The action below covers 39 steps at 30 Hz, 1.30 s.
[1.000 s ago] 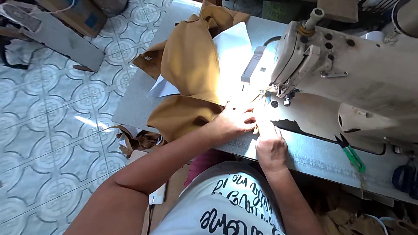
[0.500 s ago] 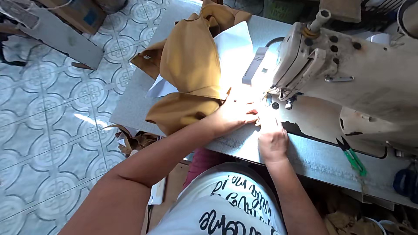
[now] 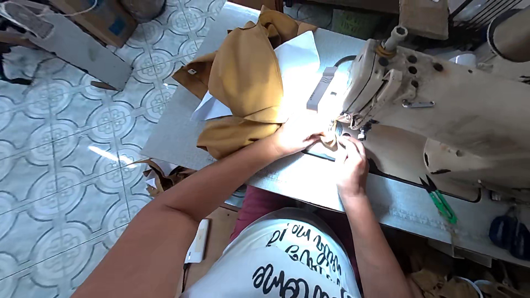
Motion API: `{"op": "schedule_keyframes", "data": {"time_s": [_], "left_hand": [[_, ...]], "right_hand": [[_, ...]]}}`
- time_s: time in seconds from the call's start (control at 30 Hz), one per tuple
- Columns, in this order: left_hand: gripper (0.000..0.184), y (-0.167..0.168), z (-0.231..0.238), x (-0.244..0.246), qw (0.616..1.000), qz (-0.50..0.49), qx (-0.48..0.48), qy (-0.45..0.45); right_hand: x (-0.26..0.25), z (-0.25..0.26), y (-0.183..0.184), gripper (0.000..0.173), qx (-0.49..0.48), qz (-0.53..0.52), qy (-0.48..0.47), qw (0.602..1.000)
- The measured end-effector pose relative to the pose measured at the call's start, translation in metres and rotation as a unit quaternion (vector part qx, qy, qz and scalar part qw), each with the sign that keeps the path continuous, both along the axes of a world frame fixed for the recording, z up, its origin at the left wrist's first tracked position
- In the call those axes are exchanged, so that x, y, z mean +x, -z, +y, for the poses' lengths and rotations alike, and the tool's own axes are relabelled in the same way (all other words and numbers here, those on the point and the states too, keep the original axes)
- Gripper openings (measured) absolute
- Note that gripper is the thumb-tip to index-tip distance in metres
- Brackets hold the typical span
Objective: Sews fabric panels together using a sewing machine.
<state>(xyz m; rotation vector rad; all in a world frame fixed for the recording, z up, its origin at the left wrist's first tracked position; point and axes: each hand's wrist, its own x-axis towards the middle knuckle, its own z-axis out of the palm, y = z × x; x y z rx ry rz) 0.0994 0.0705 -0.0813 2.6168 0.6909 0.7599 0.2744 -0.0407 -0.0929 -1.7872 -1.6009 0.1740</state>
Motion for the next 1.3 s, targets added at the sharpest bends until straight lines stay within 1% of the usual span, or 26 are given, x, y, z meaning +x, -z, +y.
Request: {"op": "schedule_keyframes", "data": {"time_s": [0.07,0.13,0.23,0.3,0.37,0.43,0.5,0.53,0.57,0.6,0.63,0.67,0.7,0.73,0.77,0.8,0.83,0.87,0.9,0.97,1.03,1.13,1.23,1.3], "left_hand": [[0.016,-0.006,0.005,0.002,0.990,-0.021,-0.134,-0.036],[0.012,-0.015,0.006,0.004,0.972,-0.044,-0.226,-0.048],[0.008,-0.017,0.007,0.005,0.955,-0.089,-0.281,-0.033],[0.005,-0.015,0.007,0.004,0.950,-0.115,-0.290,-0.012],[0.006,-0.017,0.008,0.002,0.948,-0.102,-0.301,-0.004],[0.010,-0.021,0.007,0.003,0.956,-0.065,-0.286,-0.008],[0.023,-0.025,0.005,0.004,0.967,-0.014,-0.254,-0.006],[0.030,-0.027,0.004,0.004,0.975,0.010,-0.223,0.001],[0.033,-0.028,0.002,0.003,0.984,0.037,-0.174,0.011],[0.031,-0.030,0.000,0.002,0.993,0.066,-0.101,0.014],[0.023,-0.031,-0.002,0.001,0.996,0.082,-0.024,0.017],[0.014,-0.031,-0.004,-0.002,0.997,0.071,0.033,0.027],[0.015,-0.031,-0.007,-0.006,0.995,0.056,0.063,0.046],[0.020,-0.029,-0.010,-0.009,0.994,0.045,0.081,0.063],[0.025,-0.026,-0.013,-0.011,0.992,0.045,0.092,0.072],[0.026,-0.022,-0.017,-0.012,0.991,0.050,0.099,0.074],[0.026,-0.018,-0.020,-0.013,0.990,0.055,0.106,0.071],[0.027,-0.017,-0.023,-0.014,0.990,0.061,0.106,0.067],[0.027,-0.018,-0.025,-0.014,0.990,0.073,0.104,0.059],[0.027,-0.020,-0.029,-0.013,0.989,0.089,0.110,0.048],[0.024,-0.021,-0.034,-0.011,0.986,0.103,0.125,0.030],[0.022,-0.019,-0.041,-0.011,0.984,0.104,0.145,0.006],[0.027,-0.023,-0.046,-0.012,0.984,0.141,0.111,-0.003],[0.028,-0.023,-0.047,-0.010,0.981,0.161,0.107,-0.006]], "right_hand": [[-0.006,-0.001,-0.002,0.021,-0.020,0.013,0.016,1.000],[-0.013,0.006,-0.003,0.021,-0.058,0.018,0.023,0.998],[-0.018,0.022,0.004,0.020,-0.062,0.058,0.038,0.996],[-0.018,0.027,0.002,0.016,-0.051,0.075,0.038,0.995],[-0.016,0.027,0.000,0.013,-0.044,0.074,0.027,0.996],[-0.014,0.026,-0.001,0.011,-0.033,0.073,0.020,0.997],[-0.012,0.024,0.000,0.012,-0.017,0.077,0.019,0.997],[-0.011,0.021,-0.002,0.013,-0.016,0.099,0.016,0.995],[-0.010,0.015,-0.006,0.013,-0.024,0.138,0.006,0.990],[-0.010,0.007,-0.012,0.012,-0.033,0.188,-0.005,0.982],[-0.011,-0.003,-0.018,0.011,-0.045,0.257,-0.021,0.965],[-0.014,-0.014,-0.023,0.010,-0.069,0.332,-0.031,0.940],[-0.019,-0.026,-0.025,0.012,-0.096,0.382,-0.020,0.919],[-0.021,-0.035,-0.026,0.015,-0.122,0.409,-0.005,0.904],[-0.020,-0.040,-0.027,0.019,-0.145,0.407,0.009,0.902],[-0.018,-0.042,-0.028,0.021,-0.160,0.369,0.020,0.915],[-0.016,-0.042,-0.029,0.023,-0.154,0.297,0.027,0.942],[-0.017,-0.041,-0.031,0.024,-0.132,0.216,0.036,0.967],[-0.019,-0.039,-0.033,0.025,-0.105,0.152,0.040,0.982],[-0.024,-0.029,-0.036,0.026,-0.054,0.080,0.044,0.994],[-0.029,-0.019,-0.035,0.024,-0.039,0.052,0.046,0.997],[-0.030,-0.012,-0.032,0.022,-0.101,0.039,0.049,0.993],[-0.027,-0.012,-0.029,0.023,-0.140,0.038,0.056,0.988],[-0.026,-0.012,-0.025,0.022,-0.123,0.044,0.050,0.990]]}}
